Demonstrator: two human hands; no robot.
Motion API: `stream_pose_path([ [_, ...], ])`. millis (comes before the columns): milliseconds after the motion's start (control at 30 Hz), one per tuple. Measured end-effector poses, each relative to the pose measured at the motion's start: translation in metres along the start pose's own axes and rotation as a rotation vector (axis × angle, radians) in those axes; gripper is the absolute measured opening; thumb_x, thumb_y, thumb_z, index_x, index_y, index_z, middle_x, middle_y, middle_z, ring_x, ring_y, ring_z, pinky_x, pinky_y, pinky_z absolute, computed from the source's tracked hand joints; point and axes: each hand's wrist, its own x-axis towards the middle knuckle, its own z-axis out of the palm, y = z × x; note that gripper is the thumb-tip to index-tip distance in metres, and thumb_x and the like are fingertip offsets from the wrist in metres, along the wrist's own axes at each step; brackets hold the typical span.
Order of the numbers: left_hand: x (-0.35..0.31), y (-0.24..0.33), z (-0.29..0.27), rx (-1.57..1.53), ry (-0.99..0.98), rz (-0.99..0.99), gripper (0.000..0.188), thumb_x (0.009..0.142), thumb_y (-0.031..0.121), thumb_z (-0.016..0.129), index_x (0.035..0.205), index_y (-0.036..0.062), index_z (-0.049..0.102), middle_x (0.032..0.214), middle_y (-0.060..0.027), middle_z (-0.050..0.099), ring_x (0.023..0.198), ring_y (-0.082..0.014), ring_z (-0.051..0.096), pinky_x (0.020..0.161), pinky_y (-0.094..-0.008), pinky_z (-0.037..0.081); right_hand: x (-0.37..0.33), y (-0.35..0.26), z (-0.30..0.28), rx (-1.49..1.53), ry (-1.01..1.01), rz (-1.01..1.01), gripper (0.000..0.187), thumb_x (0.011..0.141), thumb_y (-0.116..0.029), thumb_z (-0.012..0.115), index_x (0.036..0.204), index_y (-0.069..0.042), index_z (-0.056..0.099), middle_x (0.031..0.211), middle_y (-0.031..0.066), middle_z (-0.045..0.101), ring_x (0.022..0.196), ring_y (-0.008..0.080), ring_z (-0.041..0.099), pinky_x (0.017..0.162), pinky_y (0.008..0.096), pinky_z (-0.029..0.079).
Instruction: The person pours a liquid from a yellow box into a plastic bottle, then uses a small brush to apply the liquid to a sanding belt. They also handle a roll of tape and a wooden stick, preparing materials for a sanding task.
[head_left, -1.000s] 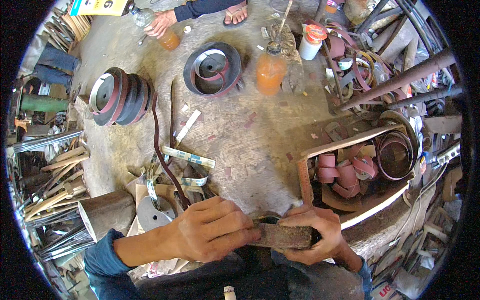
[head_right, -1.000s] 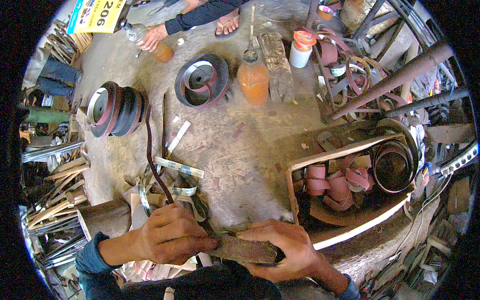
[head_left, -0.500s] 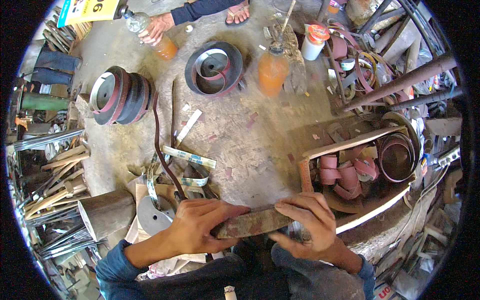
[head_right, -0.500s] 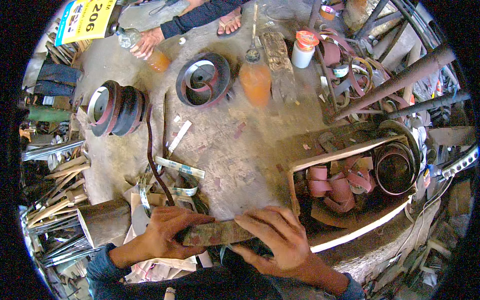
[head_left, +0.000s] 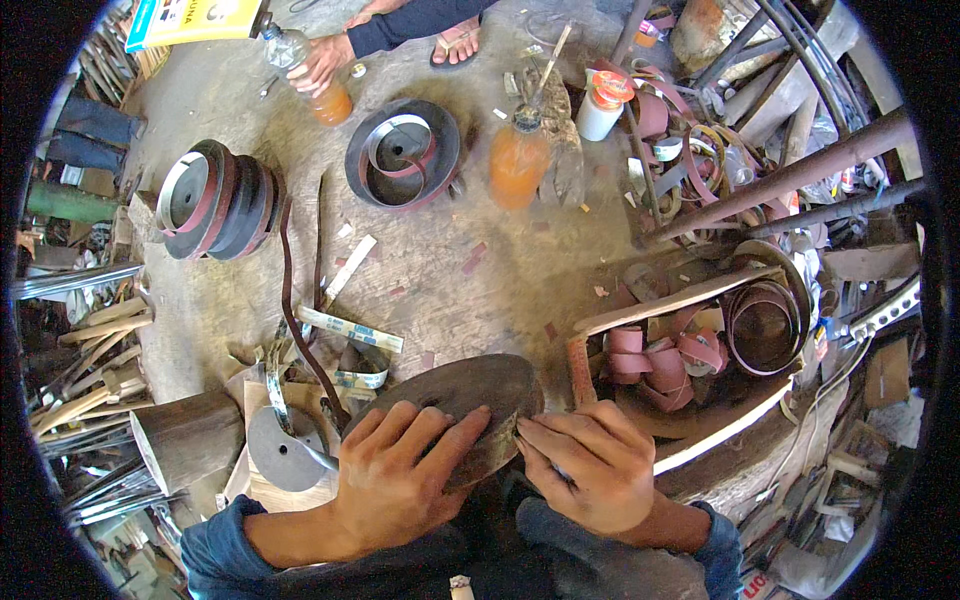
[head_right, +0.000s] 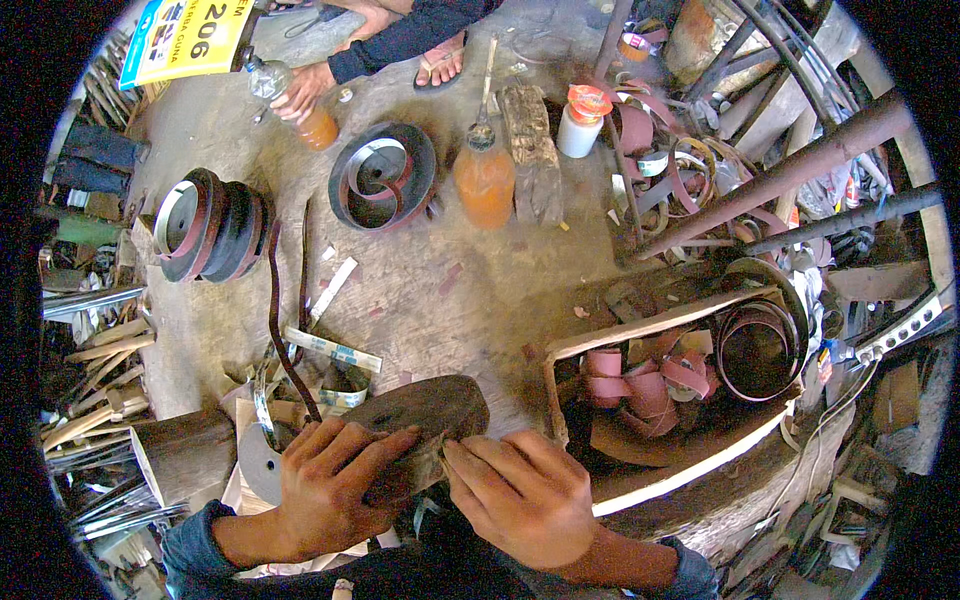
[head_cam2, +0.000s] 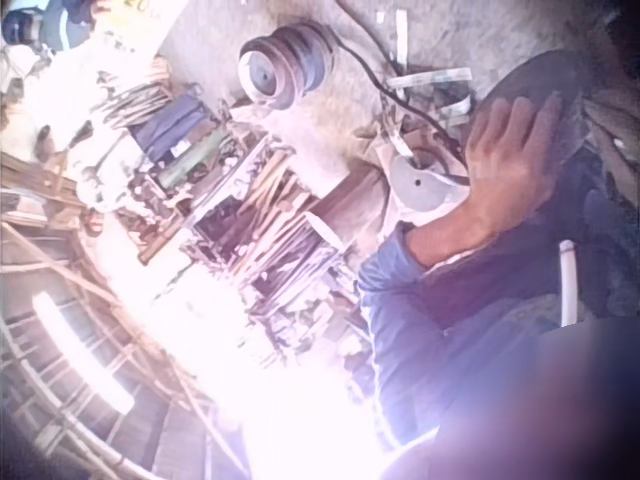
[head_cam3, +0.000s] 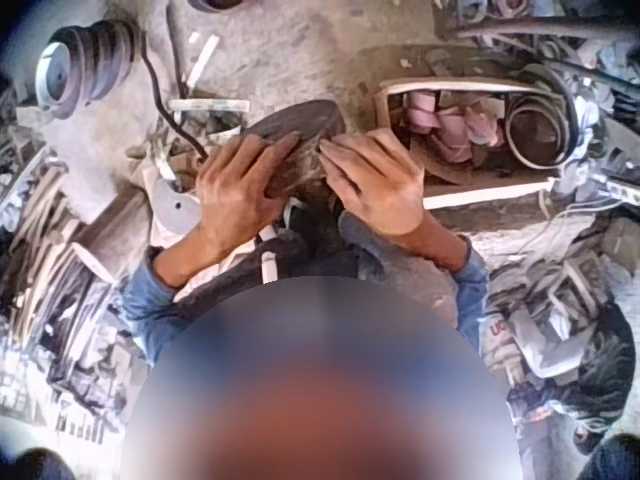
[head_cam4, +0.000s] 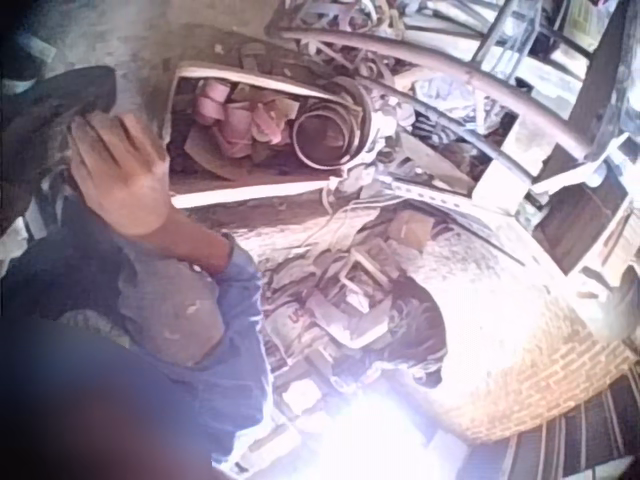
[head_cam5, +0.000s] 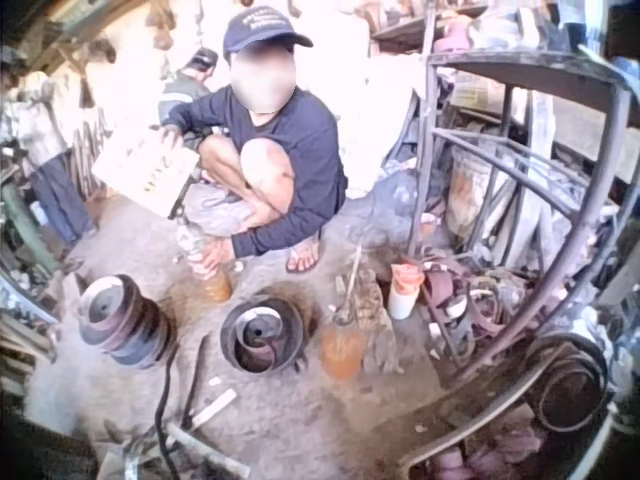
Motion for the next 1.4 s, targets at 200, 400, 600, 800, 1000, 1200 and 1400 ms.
stream_pose_path([
  [200, 0.006, 0.003, 0.001, 0.049, -0.051, -0.008, 0.07, 0.062, 0.027, 0.08, 0.127, 0.009, 0.062, 0.092, -0.0027, 0.055, 0.084, -0.0221, 0.056, 0.07, -0.0361, 0.047, -0.002, 0.003, 0.006, -0.129, -0.116, -0.064, 0.036, 0.068, -0.003, 0.077, 0.103, 0.0, 0.067, 0.086, 0.0074, 0.064, 0.075, 0.0235, 0.063, 0.068, 0.0338, 0.054],
  [400, 0.004, -0.003, 0.001, 0.022, -0.069, -0.001, 0.068, 0.062, 0.026, 0.08, 0.126, 0.0104, 0.063, 0.094, -0.0023, 0.057, 0.087, -0.0222, 0.058, 0.074, -0.036, 0.048, 0.015, 0.032, 0.005, -0.076, -0.246, -0.211, 0.02, 0.078, -0.013, 0.07, 0.09, -0.002, 0.059, 0.084, 0.0082, 0.055, 0.082, 0.0258, 0.058, 0.073, 0.0355, 0.052],
  [600, -0.002, -0.013, -0.012, -0.101, -0.11, 0.006, 0.07, 0.061, 0.02, 0.081, 0.129, 0.0159, 0.063, 0.101, -0.0022, 0.061, 0.093, -0.0241, 0.059, 0.078, -0.0382, 0.049, 0.021, 0.056, -0.013, 0.071, -0.194, 0.115, 0.023, 0.077, 0.002, 0.072, 0.095, -0.002, 0.058, 0.089, 0.0148, 0.065, 0.083, 0.0352, 0.064, 0.073, 0.0411, 0.051],
  [800, 0.003, -0.03, -0.005, -0.281, -0.155, -0.042, 0.073, 0.063, 0.014, 0.081, 0.133, 0.0156, 0.06, 0.108, -0.0055, 0.063, 0.093, -0.0283, 0.06, 0.082, -0.0405, 0.049, 0.016, 0.053, -0.016, 0.182, -0.134, 0.12, 0.036, 0.087, -0.005, 0.066, 0.122, -0.001, 0.057, 0.112, 0.0201, 0.064, 0.109, 0.0405, 0.06, 0.095, 0.0464, 0.047],
  [1000, 0.011, -0.038, 0.004, -0.533, -0.16, -0.002, 0.058, 0.08, 0.016, 0.078, 0.135, 0.0121, 0.06, 0.12, -0.015, 0.062, 0.101, -0.0334, 0.063, 0.088, -0.0422, 0.053, -0.01, 0.035, 0.015, 0.416, -0.446, 0.282, 0.061, 0.092, -0.028, 0.069, 0.142, -0.001, 0.047, 0.133, 0.0221, 0.059, 0.121, 0.0375, 0.059, 0.105, 0.044, 0.045],
  [1200, -0.011, -0.028, 0.013, -0.64, 0.029, -0.106, 0.043, 0.082, 0.018, 0.078, 0.123, 0.0088, 0.069, 0.127, -0.0196, 0.063, 0.114, -0.0344, 0.065, 0.093, -0.0417, 0.054, -0.05, 0.035, 0.039, 0.476, -0.071, 0.174, 0.067, 0.081, -0.034, 0.082, 0.129, 0.003, 0.053, 0.123, 0.0215, 0.061, 0.112, 0.0342, 0.062, 0.097, 0.0406, 0.047],
  [1400, -0.017, -0.021, 0.017, -0.621, 0.037, -0.04, 0.035, 0.086, 0.013, 0.072, 0.121, 0.0087, 0.07, 0.12, -0.0186, 0.064, 0.11, -0.0356, 0.064, 0.094, -0.0426, 0.053, -0.059, 0.032, 0.034, 0.298, 0.034, 0.116, 0.069, 0.076, -0.035, 0.087, 0.12, 0.006, 0.052, 0.115, 0.0216, 0.061, 0.105, 0.0343, 0.062, 0.091, 0.0422, 0.048],
])
